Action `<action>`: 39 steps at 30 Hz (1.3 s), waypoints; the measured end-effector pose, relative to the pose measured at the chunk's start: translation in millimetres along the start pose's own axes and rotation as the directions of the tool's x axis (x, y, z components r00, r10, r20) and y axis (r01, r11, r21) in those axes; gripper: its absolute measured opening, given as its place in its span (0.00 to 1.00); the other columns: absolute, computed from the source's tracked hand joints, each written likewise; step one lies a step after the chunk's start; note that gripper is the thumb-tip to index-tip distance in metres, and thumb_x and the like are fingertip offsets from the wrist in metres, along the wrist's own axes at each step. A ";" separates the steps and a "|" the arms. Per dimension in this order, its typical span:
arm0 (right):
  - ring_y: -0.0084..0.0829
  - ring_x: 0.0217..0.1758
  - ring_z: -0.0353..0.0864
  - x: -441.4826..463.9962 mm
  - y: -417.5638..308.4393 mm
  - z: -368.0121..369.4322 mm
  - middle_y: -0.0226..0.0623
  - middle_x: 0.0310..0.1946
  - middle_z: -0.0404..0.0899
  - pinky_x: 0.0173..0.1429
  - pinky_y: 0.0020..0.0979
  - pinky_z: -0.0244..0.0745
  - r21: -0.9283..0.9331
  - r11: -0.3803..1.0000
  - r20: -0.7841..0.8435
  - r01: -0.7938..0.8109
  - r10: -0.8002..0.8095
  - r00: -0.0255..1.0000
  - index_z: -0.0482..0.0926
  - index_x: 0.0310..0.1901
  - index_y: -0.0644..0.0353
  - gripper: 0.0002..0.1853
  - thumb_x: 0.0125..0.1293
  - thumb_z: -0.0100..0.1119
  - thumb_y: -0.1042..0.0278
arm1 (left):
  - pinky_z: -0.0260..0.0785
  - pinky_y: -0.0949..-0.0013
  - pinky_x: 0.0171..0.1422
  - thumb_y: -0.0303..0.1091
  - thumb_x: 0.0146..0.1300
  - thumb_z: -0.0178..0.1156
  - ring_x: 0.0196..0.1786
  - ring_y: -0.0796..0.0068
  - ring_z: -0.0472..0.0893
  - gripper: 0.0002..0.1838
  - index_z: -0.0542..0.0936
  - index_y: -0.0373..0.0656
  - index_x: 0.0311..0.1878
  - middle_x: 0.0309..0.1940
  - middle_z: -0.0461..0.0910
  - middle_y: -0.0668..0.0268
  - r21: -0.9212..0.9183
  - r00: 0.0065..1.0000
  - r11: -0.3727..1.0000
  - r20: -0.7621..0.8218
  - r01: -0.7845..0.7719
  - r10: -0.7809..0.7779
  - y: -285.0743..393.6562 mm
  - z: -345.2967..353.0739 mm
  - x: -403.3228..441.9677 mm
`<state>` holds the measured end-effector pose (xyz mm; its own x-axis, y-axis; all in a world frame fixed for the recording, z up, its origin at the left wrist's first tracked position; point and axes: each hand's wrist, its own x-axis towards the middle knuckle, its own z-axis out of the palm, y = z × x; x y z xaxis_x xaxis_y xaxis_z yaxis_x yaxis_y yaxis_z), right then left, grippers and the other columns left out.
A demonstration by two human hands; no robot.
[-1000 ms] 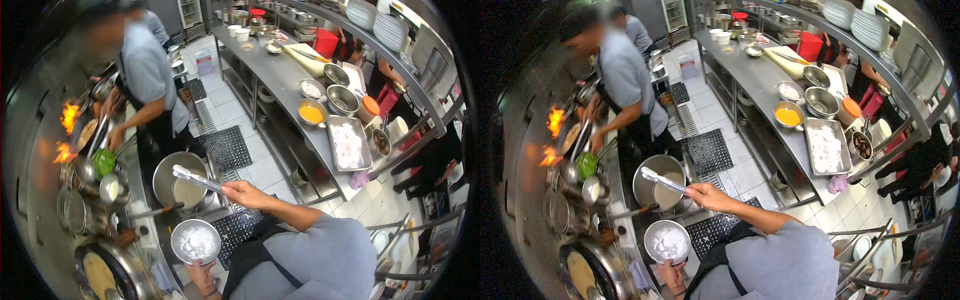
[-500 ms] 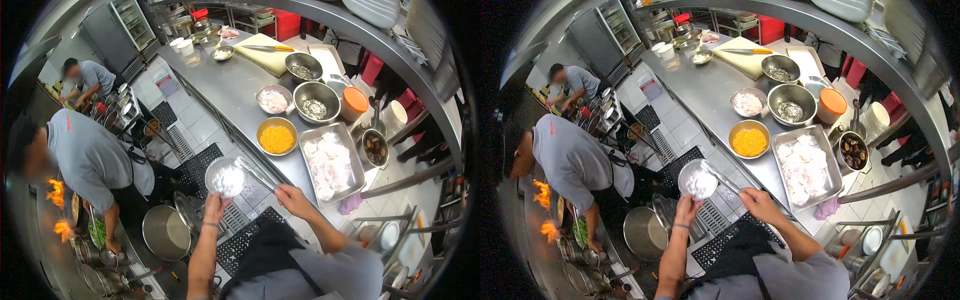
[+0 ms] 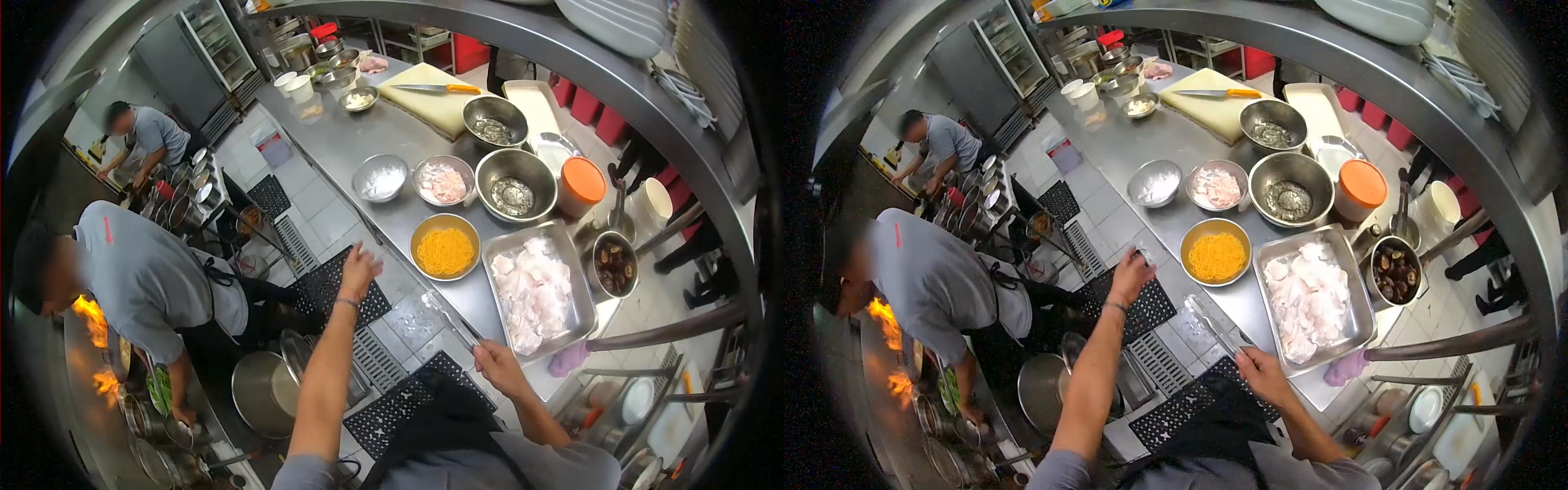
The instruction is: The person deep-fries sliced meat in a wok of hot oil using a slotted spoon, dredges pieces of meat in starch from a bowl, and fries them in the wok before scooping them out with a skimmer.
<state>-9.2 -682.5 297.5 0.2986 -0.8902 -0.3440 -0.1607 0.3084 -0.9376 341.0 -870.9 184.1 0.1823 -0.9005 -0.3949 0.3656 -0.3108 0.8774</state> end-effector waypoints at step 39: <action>0.21 0.29 0.71 -264.8 1.7 455.4 0.28 0.24 0.74 0.34 0.28 0.67 -0.032 0.767 0.989 0.641 0.118 -0.092 0.80 0.47 0.66 0.21 0.73 0.52 0.53 | 0.66 0.72 0.43 0.44 0.64 0.64 0.37 0.77 0.73 0.13 0.75 0.48 0.43 0.36 0.76 0.71 -0.139 0.021 0.848 -0.989 -0.512 -0.149 -398.4 -291.4 -727.0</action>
<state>339.8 -293.6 363.7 0.8837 0.4499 -0.1292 0.0385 -0.3449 -0.9379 328.8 -3.8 42.2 0.8515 0.3284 -0.4087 0.3433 0.2400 0.9081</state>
